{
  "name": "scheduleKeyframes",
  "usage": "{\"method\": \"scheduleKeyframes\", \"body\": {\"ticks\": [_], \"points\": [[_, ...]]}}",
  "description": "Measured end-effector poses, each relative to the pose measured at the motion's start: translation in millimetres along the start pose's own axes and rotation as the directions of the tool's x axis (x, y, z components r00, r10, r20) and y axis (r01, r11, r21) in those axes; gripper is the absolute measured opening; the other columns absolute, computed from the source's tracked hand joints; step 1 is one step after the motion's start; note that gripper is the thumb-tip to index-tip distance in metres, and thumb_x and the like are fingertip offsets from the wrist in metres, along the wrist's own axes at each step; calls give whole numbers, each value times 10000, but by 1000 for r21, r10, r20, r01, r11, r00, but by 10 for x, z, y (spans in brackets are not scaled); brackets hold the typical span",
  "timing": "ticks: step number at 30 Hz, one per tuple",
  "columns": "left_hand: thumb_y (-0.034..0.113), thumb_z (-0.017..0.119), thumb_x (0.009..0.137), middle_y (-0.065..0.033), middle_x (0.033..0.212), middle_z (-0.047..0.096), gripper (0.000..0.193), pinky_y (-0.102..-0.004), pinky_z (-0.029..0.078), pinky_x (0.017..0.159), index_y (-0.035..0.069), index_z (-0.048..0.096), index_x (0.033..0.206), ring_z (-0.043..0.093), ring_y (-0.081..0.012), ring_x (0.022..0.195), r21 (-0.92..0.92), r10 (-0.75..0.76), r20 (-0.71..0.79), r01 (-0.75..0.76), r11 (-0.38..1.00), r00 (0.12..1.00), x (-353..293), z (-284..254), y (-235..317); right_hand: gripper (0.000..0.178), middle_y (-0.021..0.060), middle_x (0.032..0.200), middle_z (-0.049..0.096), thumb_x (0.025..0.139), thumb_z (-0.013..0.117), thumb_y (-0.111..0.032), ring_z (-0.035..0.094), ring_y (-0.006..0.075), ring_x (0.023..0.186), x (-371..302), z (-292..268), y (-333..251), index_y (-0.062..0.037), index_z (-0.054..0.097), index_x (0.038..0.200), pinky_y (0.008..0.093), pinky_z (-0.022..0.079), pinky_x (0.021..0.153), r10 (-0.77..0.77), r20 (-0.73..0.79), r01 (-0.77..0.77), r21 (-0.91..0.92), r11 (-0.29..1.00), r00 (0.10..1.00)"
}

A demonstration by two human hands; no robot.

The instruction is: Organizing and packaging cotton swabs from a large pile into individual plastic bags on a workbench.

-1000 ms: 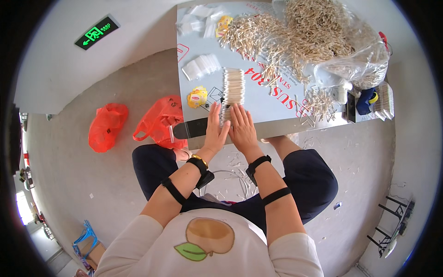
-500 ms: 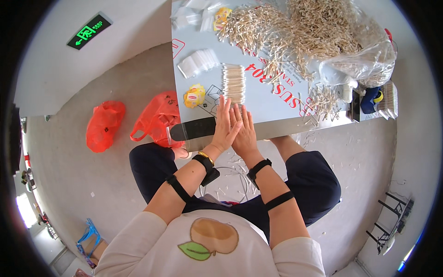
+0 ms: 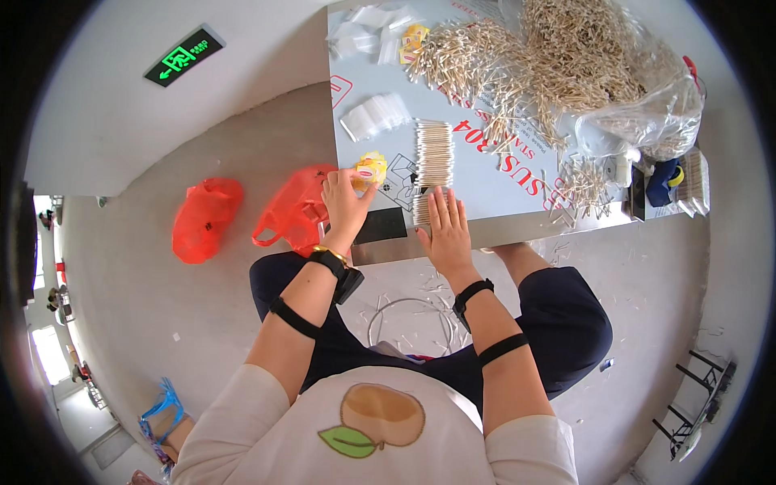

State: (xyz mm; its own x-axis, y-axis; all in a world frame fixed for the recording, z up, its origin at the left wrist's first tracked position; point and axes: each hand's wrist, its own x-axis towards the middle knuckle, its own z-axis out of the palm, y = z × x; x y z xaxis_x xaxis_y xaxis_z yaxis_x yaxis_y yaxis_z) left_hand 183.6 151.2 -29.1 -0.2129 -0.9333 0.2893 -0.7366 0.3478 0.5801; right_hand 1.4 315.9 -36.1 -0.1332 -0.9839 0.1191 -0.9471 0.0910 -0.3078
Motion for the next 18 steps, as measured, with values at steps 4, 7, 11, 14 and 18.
{"method": "scheduleKeyframes", "body": {"ticks": [4, 7, 11, 14, 18], "points": [[231, 872, 791, -105, 1079, 593, 414, -487, 454, 876, 113, 609, 1088, 584, -349, 1045, 60, 83, 120, -91, 994, 989, 113, -35, -62, 824, 160, 1732, 265, 994, 634, -375, 209, 382, 1612, 0, 0, -10, -16, 284, 1648, 531, 164, 1314, -3, 1, 3, -5, 1000, 1000], [202, 863, 794, -83, 1000, 618, 315, -470, 464, 856, 107, 643, 999, 619, -325, 979, 48, 123, 135, -131, 990, 983, 129, -61, 3, 823, 159, 1732, 266, 993, 635, -375, 212, 382, 1610, -23, 2, 27, -15, 286, 1646, 528, 167, 1314, 7, 0, -7, -17, 1000, 1000], [143, 831, 816, -72, 882, 651, 188, -455, 474, 824, 83, 665, 878, 653, -305, 865, 19, 191, 102, -193, 981, 976, 166, -127, -75, 815, 154, 1734, 261, 1000, 628, -378, 209, 382, 1610, -10, 7, 0, -15, 287, 1645, 521, 171, 1315, -10, -30, 10, -13, 1000, 1000], [88, 808, 827, -83, 843, 651, 158, -455, 485, 777, 68, 653, 845, 662, -318, 804, -37, 207, 49, -206, 978, 977, 147, -183, -53, 810, 152, 1735, 260, 1006, 618, -386, 210, 381, 1610, -12, 1, 6, -16, 285, 1646, 519, 171, 1315, -10, -19, 9, -12, 1000, 1000], [69, 793, 850, -97, 868, 660, 152, -448, 504, 726, 60, 641, 853, 673, -326, 794, -59, 196, 50, -193, 979, 979, 85, -247, 51, 808, 149, 1735, 260, 1010, 610, -395, 211, 378, 1609, -32, 13, 25, -19, 285, 1647, 518, 174, 1315, 7, -24, -7, -19, 1000, 1000]]}}
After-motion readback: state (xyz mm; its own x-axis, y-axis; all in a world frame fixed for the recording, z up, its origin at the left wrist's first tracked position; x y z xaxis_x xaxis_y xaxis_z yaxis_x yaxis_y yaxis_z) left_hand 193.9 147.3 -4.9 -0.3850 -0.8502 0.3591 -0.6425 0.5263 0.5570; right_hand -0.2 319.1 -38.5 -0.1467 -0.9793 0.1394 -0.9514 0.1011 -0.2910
